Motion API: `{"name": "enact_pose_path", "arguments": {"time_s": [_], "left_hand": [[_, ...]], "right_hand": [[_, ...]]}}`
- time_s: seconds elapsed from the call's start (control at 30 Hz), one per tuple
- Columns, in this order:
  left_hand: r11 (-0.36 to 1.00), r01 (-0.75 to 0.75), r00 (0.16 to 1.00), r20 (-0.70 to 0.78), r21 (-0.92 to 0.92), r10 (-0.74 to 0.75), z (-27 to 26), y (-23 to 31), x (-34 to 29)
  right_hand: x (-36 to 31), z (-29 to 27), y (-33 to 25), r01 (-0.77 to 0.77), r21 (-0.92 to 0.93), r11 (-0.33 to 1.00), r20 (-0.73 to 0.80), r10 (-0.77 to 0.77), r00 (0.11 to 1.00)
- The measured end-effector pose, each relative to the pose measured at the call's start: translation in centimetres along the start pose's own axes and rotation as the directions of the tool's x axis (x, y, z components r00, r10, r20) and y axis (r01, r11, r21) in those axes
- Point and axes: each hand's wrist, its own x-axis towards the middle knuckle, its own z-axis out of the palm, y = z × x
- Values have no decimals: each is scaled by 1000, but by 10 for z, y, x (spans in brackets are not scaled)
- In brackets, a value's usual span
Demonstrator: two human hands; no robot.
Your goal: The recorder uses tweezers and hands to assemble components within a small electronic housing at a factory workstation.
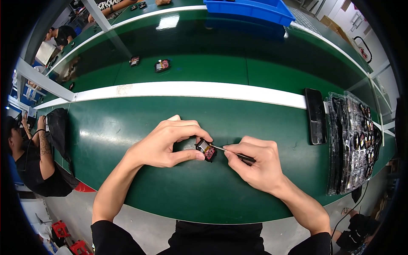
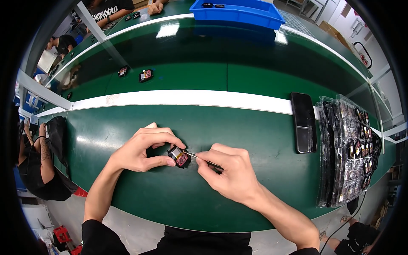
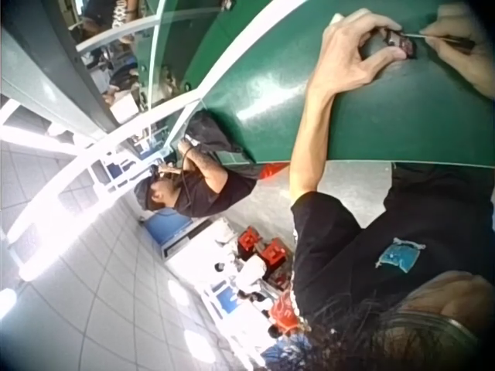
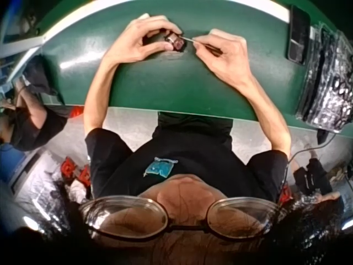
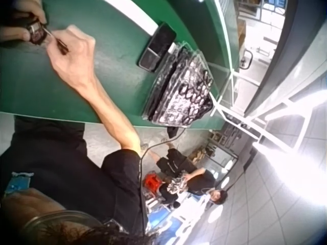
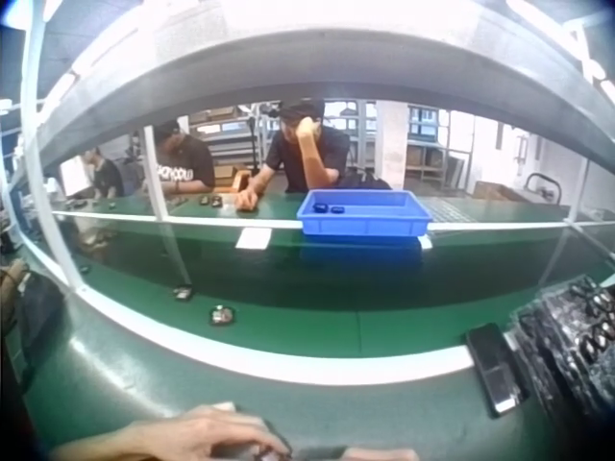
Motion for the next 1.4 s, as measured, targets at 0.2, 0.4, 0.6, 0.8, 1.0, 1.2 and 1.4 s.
{"name": "enact_pose_path", "arguments": {"time_s": [0.2,0.4,0.6,0.8,1.0,1.2,1.4], "left_hand": [[998,-50,998,-21,36,51,1,4,0],[993,-97,995,-17,69,99,1,7,0],[992,-109,994,-14,59,110,1,7,1],[995,-92,996,-15,50,93,1,9,1],[998,-68,997,-22,-2,68,3,9,2],[995,-94,995,-29,30,94,4,9,1],[993,-114,993,-38,18,114,4,10,1]], "right_hand": [[1,-1,-1,-7,-13,1000,24,7,1000],[0,2,2,13,-14,1000,14,-13,1000],[0,0,-4,-18,-9,1000,6,18,1000],[-1,1,0,5,-14,1000,9,-5,1000],[-1,1,0,23,-13,1000,23,-22,999],[-3,5,0,48,-38,998,0,-48,999],[-5,5,0,66,-52,997,-12,-66,998]]}}
